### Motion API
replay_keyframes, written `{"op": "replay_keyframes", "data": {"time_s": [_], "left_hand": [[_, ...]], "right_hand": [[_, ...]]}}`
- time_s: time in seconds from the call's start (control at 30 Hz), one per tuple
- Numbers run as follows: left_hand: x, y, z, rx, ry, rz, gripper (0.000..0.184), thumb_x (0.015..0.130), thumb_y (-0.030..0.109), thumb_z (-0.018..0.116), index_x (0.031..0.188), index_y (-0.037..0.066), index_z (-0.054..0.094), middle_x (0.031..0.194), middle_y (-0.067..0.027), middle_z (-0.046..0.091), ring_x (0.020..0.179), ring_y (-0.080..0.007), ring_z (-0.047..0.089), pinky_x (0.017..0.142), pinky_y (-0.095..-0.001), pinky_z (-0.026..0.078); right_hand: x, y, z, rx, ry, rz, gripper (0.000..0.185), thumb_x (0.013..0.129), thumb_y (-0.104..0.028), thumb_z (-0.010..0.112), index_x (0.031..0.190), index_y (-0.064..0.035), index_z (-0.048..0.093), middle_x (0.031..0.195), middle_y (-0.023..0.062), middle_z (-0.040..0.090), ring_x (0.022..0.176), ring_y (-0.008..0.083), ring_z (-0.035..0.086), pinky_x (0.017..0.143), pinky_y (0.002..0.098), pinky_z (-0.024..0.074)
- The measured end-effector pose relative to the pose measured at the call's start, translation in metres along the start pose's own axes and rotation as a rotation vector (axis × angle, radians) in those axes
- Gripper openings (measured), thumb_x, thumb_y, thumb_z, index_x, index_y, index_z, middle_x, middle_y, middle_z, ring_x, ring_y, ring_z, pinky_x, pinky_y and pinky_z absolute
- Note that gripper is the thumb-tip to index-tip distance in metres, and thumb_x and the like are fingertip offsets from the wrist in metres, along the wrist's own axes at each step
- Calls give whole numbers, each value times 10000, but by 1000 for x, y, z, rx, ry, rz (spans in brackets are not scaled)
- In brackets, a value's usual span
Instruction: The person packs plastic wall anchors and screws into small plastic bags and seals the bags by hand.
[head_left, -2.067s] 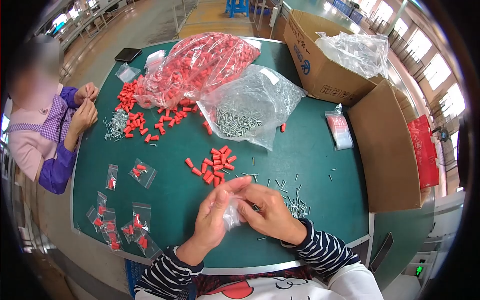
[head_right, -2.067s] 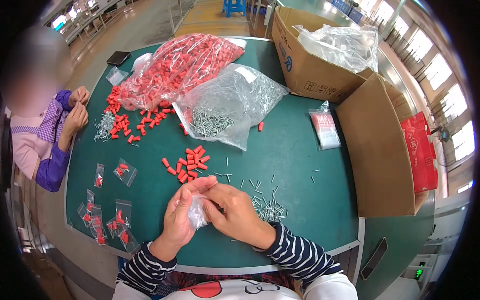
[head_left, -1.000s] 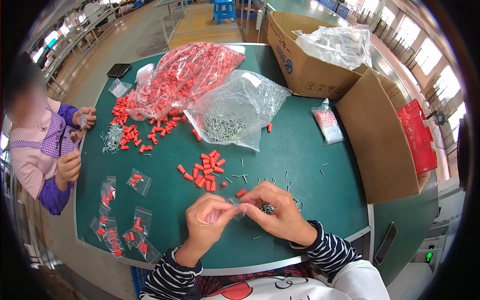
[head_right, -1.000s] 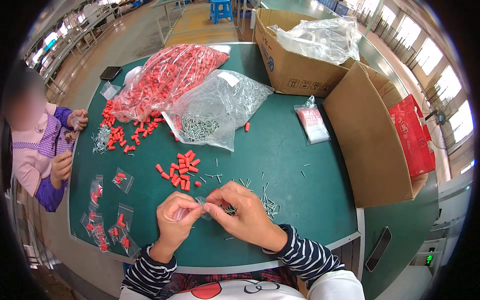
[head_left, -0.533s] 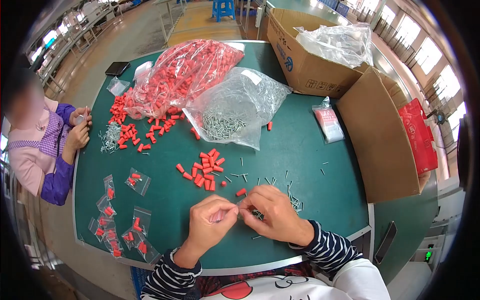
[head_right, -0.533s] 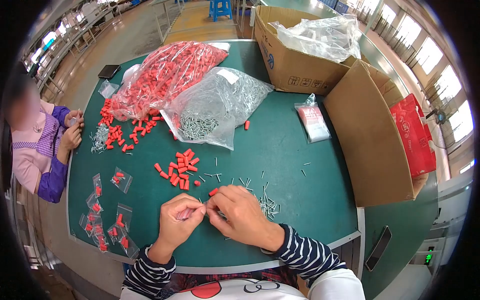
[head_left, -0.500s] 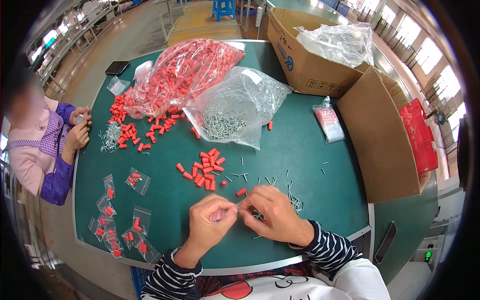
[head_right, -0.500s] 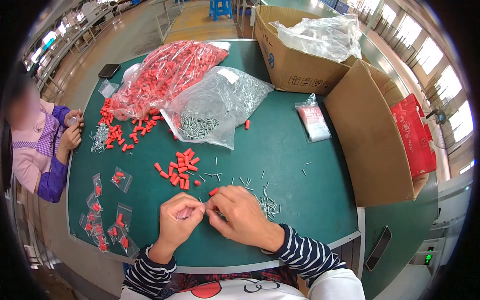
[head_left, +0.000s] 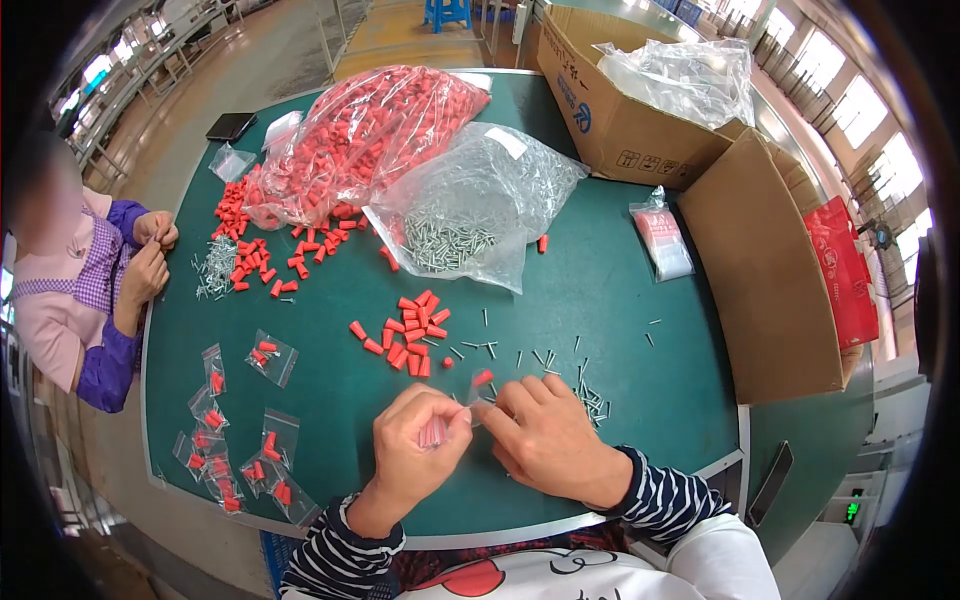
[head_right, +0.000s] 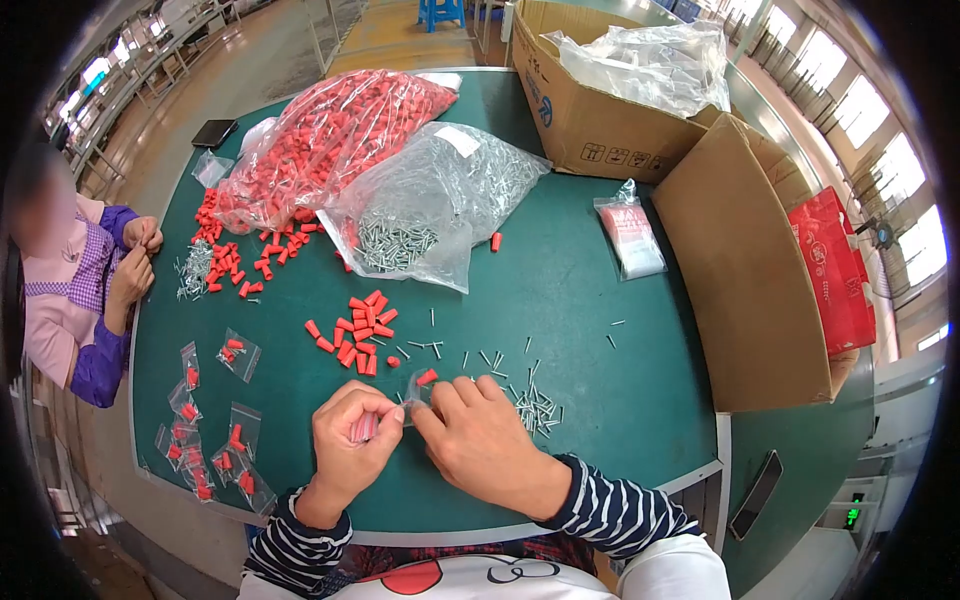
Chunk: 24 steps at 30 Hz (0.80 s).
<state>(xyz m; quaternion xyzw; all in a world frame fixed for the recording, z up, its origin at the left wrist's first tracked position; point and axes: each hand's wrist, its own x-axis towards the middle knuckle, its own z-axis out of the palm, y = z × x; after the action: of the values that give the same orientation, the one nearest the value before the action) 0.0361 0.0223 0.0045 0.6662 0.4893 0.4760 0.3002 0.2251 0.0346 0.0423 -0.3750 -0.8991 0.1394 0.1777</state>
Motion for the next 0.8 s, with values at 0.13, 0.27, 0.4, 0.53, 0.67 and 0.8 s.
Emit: {"op": "replay_keyframes", "data": {"time_s": [0.13, 0.27, 0.4, 0.53, 0.67, 0.8], "left_hand": [[1, -3, -3, -125, -17, -45, 130, 803, 23, 756, 869, -2, 647, 824, -51, 612, 699, -124, 578, 621, -269, 468], [10, 14, -11, -118, -260, -47, 392, 719, 135, 863, 1058, 35, 692, 833, -57, 609, 725, -137, 585, 635, -271, 481], [4, 3, -5, -21, -341, 119, 654, 623, 201, 923, 1221, 85, 683, 836, -56, 614, 725, -158, 596, 636, -278, 494], [5, 5, -3, -44, -372, 124, 628, 610, 182, 925, 1187, 89, 696, 835, -57, 620, 716, -174, 601, 624, -291, 499], [4, 5, -2, -107, -406, 112, 555, 641, 178, 906, 1151, 105, 698, 838, -50, 620, 711, -183, 606, 614, -300, 499], [2, 1, -1, -174, -384, 127, 488, 661, 160, 898, 1095, 81, 690, 832, -51, 620, 707, -177, 607, 612, -298, 496]], "right_hand": [[-5, 8, -8, 78, 44, -109, 350, 709, -77, 713, 1055, -80, 659, 913, 44, 564, 879, 231, 548, 731, 368, 423], [-14, 16, -9, 135, 57, -126, 344, 707, -94, 709, 1048, -80, 664, 915, 41, 565, 875, 231, 549, 743, 358, 445], [-22, 13, -12, 155, 22, -139, 313, 716, -99, 706, 1025, -71, 665, 913, 40, 571, 871, 229, 555, 740, 350, 456], [-25, 14, -12, 215, 26, -169, 295, 721, -87, 707, 1011, -61, 662, 907, 42, 573, 864, 229, 564, 740, 350, 470], [-27, 14, -12, 252, -2, -187, 281, 733, -65, 706, 1011, -58, 662, 912, 52, 583, 860, 231, 574, 751, 354, 490], [-29, 14, -17, 399, 3, -139, 313, 745, -27, 695, 1055, -62, 671, 949, 70, 609, 881, 255, 610, 733, 365, 518]]}}
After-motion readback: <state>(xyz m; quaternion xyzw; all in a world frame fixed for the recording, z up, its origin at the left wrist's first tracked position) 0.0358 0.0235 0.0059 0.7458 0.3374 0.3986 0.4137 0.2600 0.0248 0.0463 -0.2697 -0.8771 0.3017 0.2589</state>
